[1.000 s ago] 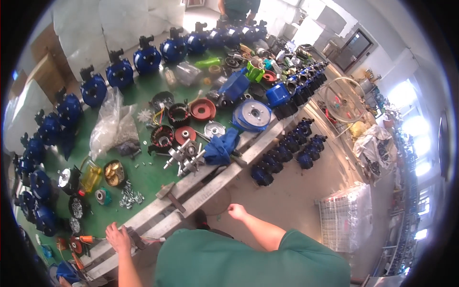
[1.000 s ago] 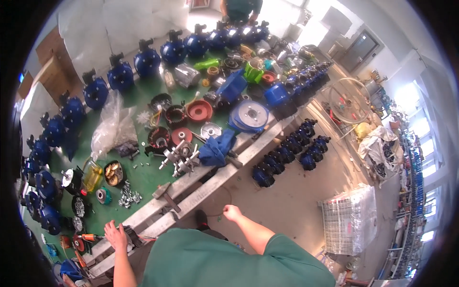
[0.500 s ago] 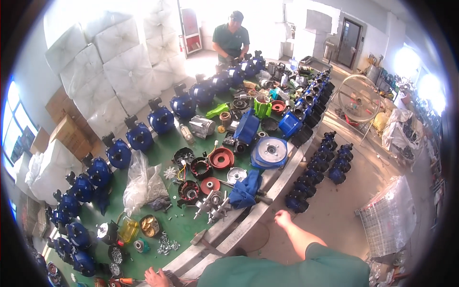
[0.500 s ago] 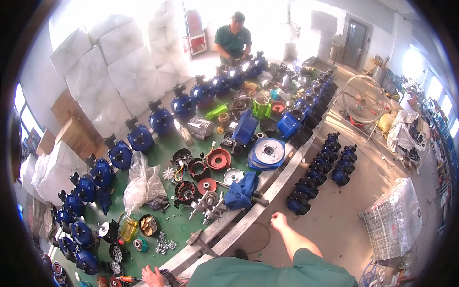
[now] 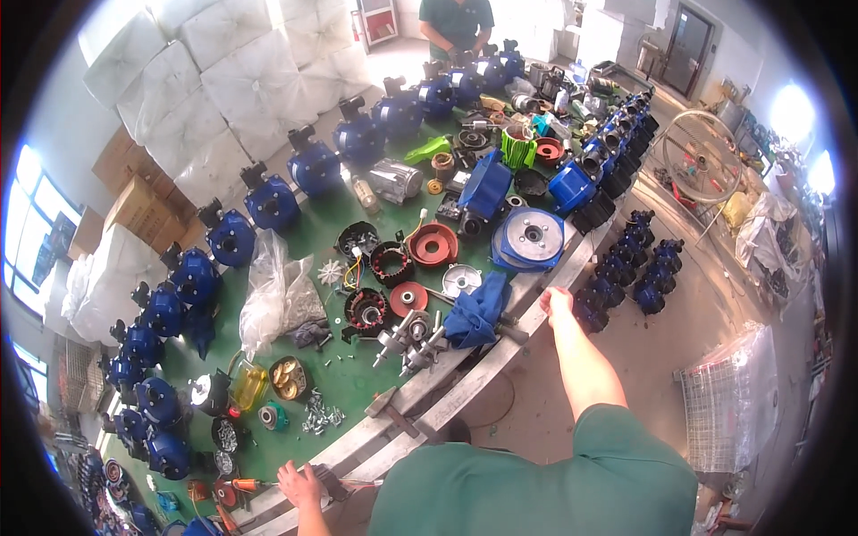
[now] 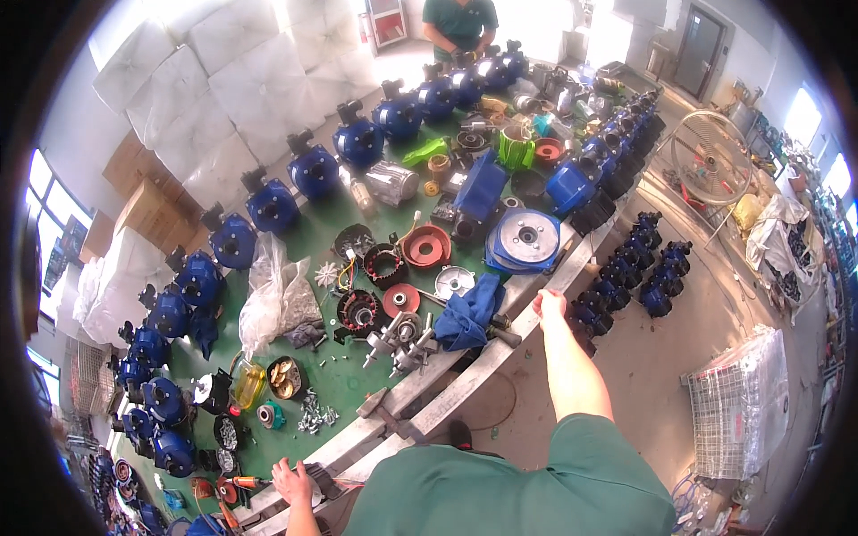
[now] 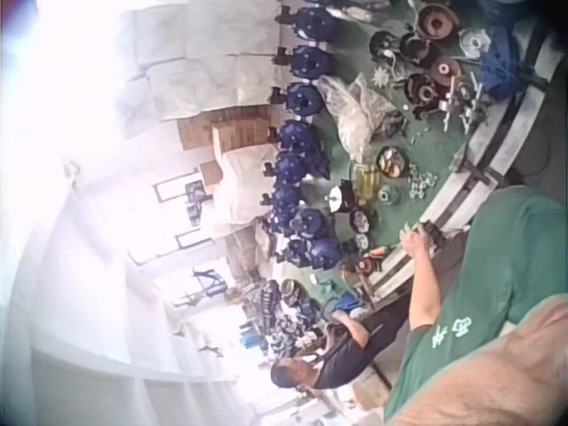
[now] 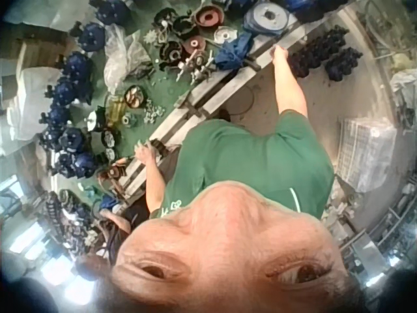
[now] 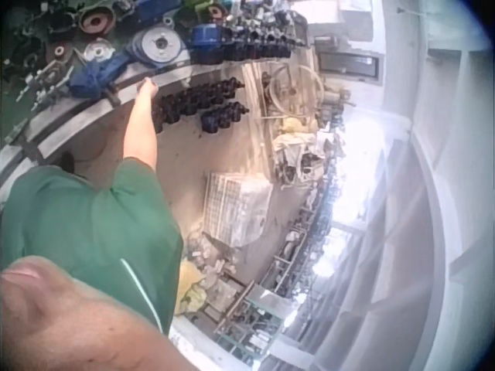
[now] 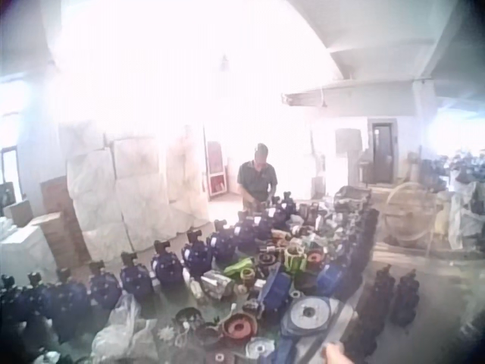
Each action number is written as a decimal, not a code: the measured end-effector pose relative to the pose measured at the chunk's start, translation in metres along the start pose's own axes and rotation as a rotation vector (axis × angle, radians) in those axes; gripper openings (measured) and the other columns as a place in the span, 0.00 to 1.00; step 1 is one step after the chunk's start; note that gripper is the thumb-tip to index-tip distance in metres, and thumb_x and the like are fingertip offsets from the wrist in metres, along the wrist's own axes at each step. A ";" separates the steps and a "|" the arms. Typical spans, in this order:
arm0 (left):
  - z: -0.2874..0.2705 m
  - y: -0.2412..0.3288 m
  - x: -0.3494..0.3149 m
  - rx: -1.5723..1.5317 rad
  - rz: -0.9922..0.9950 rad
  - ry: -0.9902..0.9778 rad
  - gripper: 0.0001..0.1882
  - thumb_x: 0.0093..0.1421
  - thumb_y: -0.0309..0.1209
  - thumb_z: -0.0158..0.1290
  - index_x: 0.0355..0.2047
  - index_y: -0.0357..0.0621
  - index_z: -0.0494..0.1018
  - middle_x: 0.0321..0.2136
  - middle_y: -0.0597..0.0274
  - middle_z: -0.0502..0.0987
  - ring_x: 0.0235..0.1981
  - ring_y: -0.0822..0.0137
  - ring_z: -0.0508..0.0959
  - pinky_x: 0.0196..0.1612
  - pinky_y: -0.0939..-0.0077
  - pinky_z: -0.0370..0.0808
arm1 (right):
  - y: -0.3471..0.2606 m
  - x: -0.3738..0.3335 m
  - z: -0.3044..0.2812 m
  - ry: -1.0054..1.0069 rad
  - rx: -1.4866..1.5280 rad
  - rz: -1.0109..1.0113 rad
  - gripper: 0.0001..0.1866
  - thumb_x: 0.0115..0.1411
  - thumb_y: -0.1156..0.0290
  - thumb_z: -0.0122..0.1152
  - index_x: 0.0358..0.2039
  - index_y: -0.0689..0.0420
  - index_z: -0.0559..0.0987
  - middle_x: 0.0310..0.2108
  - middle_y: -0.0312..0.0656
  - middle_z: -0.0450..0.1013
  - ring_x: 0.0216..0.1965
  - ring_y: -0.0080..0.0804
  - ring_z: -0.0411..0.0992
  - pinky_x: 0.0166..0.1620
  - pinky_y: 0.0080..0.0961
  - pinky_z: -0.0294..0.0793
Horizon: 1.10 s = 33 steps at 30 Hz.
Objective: Assembling components of blue water pumps on a production line workshop workbench.
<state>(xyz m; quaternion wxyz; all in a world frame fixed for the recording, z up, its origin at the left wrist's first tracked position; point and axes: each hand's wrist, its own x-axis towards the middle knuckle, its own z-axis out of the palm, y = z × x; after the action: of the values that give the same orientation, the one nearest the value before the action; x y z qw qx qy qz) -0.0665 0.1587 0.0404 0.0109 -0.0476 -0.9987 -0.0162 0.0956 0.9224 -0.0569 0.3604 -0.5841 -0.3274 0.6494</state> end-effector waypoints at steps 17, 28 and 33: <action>-0.009 -0.005 -0.011 -0.020 -0.014 0.003 0.26 0.56 0.45 0.61 0.48 0.40 0.74 0.47 0.51 0.74 0.51 0.50 0.72 0.56 0.55 0.68 | -0.025 0.077 0.038 0.017 0.169 0.245 0.33 0.54 0.56 0.68 0.57 0.54 0.69 0.52 0.48 0.69 0.53 0.44 0.71 0.56 0.42 0.73; -0.003 0.004 0.001 -0.010 0.033 0.038 0.25 0.57 0.46 0.61 0.47 0.42 0.74 0.44 0.50 0.75 0.51 0.49 0.73 0.56 0.55 0.68 | -0.032 0.131 0.047 -0.064 0.189 0.241 0.24 0.57 0.53 0.63 0.49 0.54 0.73 0.43 0.41 0.72 0.46 0.38 0.72 0.49 0.38 0.76; -0.005 0.005 -0.002 -0.020 -0.014 0.031 0.24 0.57 0.46 0.60 0.46 0.42 0.75 0.45 0.51 0.74 0.50 0.49 0.73 0.55 0.55 0.69 | -0.032 0.134 0.049 -0.189 0.347 0.246 0.14 0.64 0.65 0.61 0.47 0.56 0.74 0.42 0.43 0.73 0.37 0.34 0.74 0.37 0.26 0.79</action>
<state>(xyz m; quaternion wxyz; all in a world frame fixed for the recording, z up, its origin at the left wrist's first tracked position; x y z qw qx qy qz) -0.0635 0.1637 0.0460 0.0258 -0.0406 -0.9985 -0.0272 0.0420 1.0531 -0.0944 0.3414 -0.4855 -0.1697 0.7868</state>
